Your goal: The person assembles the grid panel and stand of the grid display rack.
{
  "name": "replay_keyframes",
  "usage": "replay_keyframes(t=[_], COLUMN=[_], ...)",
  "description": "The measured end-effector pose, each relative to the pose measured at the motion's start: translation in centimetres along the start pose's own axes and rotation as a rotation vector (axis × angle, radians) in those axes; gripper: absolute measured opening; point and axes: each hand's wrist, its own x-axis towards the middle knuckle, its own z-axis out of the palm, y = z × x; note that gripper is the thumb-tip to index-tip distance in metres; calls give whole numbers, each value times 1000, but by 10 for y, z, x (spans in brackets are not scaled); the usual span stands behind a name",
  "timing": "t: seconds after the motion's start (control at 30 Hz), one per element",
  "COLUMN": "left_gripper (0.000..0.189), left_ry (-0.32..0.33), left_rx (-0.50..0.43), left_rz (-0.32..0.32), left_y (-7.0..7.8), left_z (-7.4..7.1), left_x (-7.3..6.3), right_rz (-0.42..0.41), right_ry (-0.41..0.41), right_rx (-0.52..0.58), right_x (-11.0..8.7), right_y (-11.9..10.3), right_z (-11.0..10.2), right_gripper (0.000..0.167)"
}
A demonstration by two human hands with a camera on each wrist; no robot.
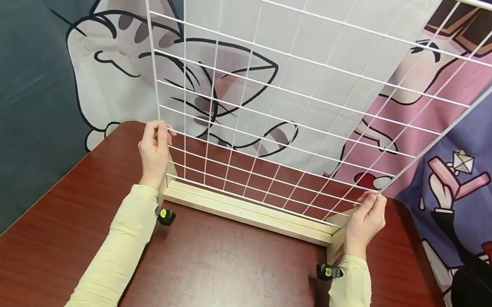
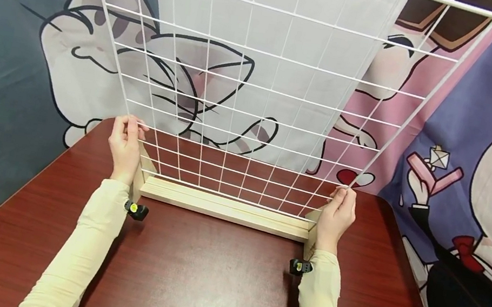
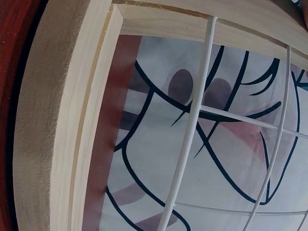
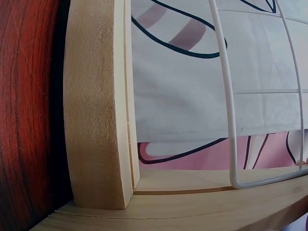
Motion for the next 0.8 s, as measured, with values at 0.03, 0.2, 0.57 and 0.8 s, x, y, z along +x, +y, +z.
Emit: replay_keyframes(t=[0.03,0.2,0.57,0.8], left_gripper=[24,23,26,23], left_ry=[2,6,-6,-7], left_rx=[-1,-7,-10,-30], left_rz=[-3,-15,-21,-60], left_y=[1,1,-1,11], left_z=[0,0,0,1], left_x=[0,0,-1,-2], right_rz=[0,-6,-12,25], right_ry=[0,-10,-14,3], right_rx=[-2,-3,-10,30], right_x=[0,0,-1,-2], right_y=[0,0,0,-17], right_z=[0,-1,-2,-1], right_gripper=[24,27,25,29])
